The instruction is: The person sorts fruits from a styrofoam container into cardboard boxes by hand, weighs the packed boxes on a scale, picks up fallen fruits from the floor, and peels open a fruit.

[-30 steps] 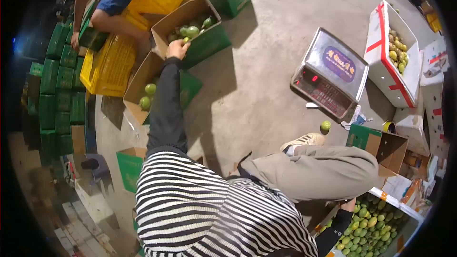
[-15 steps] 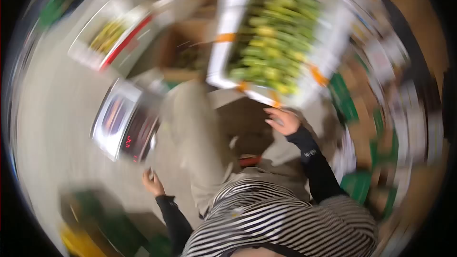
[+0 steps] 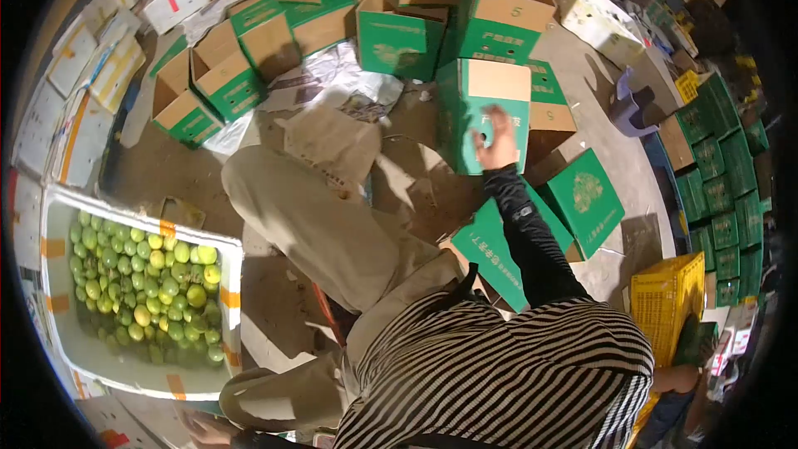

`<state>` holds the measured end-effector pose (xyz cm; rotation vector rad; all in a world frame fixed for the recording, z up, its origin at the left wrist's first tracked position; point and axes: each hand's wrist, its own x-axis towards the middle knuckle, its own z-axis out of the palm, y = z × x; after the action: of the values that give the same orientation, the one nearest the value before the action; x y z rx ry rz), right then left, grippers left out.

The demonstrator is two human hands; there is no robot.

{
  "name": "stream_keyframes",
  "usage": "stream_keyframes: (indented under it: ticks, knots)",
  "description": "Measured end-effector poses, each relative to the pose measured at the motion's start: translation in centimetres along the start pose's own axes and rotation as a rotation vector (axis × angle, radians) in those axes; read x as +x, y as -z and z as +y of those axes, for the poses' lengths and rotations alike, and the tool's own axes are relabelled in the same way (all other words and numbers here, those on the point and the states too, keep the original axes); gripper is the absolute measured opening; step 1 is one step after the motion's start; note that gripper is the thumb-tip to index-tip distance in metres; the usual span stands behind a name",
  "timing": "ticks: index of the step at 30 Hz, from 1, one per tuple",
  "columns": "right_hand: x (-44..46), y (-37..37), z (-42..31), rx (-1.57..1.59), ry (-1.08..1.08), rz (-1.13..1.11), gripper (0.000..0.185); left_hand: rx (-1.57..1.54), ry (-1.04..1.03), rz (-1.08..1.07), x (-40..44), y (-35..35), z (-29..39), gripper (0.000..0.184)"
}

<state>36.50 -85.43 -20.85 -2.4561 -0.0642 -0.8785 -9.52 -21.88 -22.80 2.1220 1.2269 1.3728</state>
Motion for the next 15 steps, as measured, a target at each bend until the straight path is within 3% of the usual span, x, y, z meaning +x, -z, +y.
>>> stream_keyframes:
  ticks: [2,3,4,5,6,8,9,10,11,12,14,15]
  knots:
    - [2.6,1.8,5.1,-0.168,-0.035,0.062,0.049,-0.069,-0.137,-0.144,1.8,-3.7,0.3,0.024]
    - [4.4,1.5,7.7,-0.207,0.032,0.092,0.051,-0.107,-0.048,-0.177,0.7,-5.6,8.0,0.03]
    - [6.6,1.4,9.3,-0.292,0.075,0.076,0.052,-0.125,0.044,-0.245,1.1,-7.2,8.3,0.034]
    - [8.9,0.1,11.5,-0.35,0.086,0.084,0.053,-0.133,-0.005,-0.18,1.5,-9.1,6.8,0.034]
    - [11.1,-0.7,12.3,-0.495,0.056,-0.015,0.052,-0.126,-0.272,-0.222,2.1,-10.3,6.2,0.034]
    - [14.2,-2.4,12.8,-0.474,-0.035,-0.493,0.051,-0.015,-0.153,-0.203,0.2,-11.0,13.1,0.026]
    - [15.2,-5.4,12.9,-0.512,0.104,-0.369,0.05,-0.094,-0.189,-0.2,-0.2,-11.6,13.1,0.023]
    - [15.8,-9.2,12.1,-0.526,0.248,-0.239,0.05,-0.193,-0.088,-0.14,-0.7,-8.9,11.5,0.019]
    - [15.8,-4.5,7.8,-0.425,0.09,-0.412,0.047,-0.084,-0.174,-0.219,-1.3,-11.1,15.4,0.018]
    - [15.4,-5.2,4.8,-0.602,0.256,-0.319,0.047,-0.221,-0.111,-0.227,-1.6,-11.1,12.5,0.015]
    - [15.7,-5.8,-1.4,-0.331,0.549,-0.219,0.046,-0.245,0.057,-0.254,-1.9,-9.5,15.0,0.013]
    - [16.4,-5.3,-5.0,-0.257,0.524,-0.25,0.04,-0.187,0.048,-0.236,-1.8,-8.4,15.2,0.013]
